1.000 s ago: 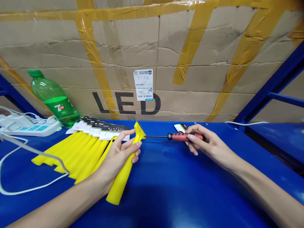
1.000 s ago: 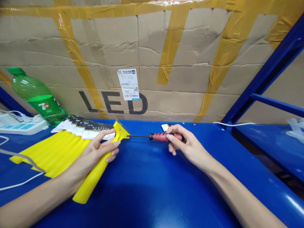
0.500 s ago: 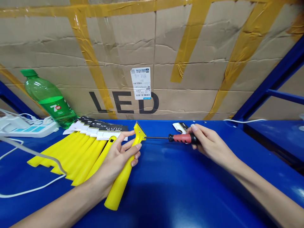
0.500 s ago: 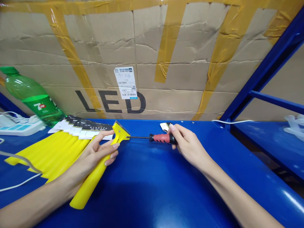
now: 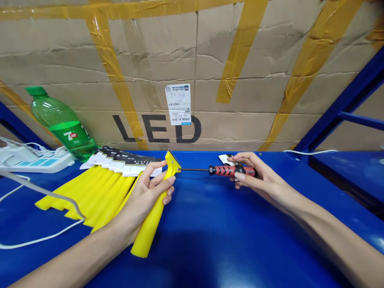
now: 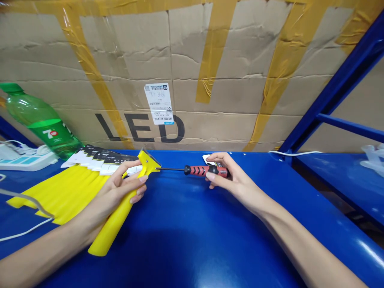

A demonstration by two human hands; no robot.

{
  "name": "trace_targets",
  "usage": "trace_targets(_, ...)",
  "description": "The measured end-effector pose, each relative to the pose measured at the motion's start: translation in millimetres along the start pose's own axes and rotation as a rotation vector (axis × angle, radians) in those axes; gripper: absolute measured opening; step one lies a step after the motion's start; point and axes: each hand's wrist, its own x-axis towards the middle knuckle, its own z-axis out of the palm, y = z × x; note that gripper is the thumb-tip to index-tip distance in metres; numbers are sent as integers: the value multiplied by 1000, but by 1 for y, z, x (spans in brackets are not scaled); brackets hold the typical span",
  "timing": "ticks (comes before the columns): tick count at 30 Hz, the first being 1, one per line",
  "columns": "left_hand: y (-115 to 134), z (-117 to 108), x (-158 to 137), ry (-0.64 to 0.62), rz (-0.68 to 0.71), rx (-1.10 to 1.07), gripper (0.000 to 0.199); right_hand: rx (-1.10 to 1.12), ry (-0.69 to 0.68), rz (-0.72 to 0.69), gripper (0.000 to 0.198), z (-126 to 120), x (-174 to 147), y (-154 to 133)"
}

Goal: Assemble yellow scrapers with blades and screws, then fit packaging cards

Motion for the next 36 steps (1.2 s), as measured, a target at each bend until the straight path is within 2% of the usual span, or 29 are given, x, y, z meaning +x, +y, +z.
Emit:
trace_targets(3,-3,1,0,9,-18,-21,56,-48,-30,-45,33,-4,1,0)
trace_targets(8,-9,4,0,4,-33,-45,59,-134,64,111,43,-2,2,0)
trace_targets(11,-9,2,1,23,-6,-55,57,-98,6,52,37,-3,0,1)
trace_targets(13,-8,0,2,24,-3,-48,56,-57,-25,2,40,-4,-1,1)
trace_targets(15,-7,0,2,14,-4,-43,55,-26,-30,4,35,-4,-1,2)
trace_targets(17,-7,1,0,3,-5,-48,55,-49,5,49,32,-3,0,3)
trace_targets(20,-8,2,0,1,-9,-52,56,-115,81,106,40,-1,2,4)
trace_targets(26,-7,1,2,21,-18,-47,54,-29,-56,22,32,-4,2,4)
trace_targets(30,-7,2,0,-6,-9,-61,55,-98,61,110,43,-2,2,2)
trace_targets(33,-6,2,0,1,-1,-55,53,-52,31,55,35,-3,1,1)
trace_targets(36,-5,1,1,20,-9,-53,51,-55,-30,-15,37,-5,-1,2)
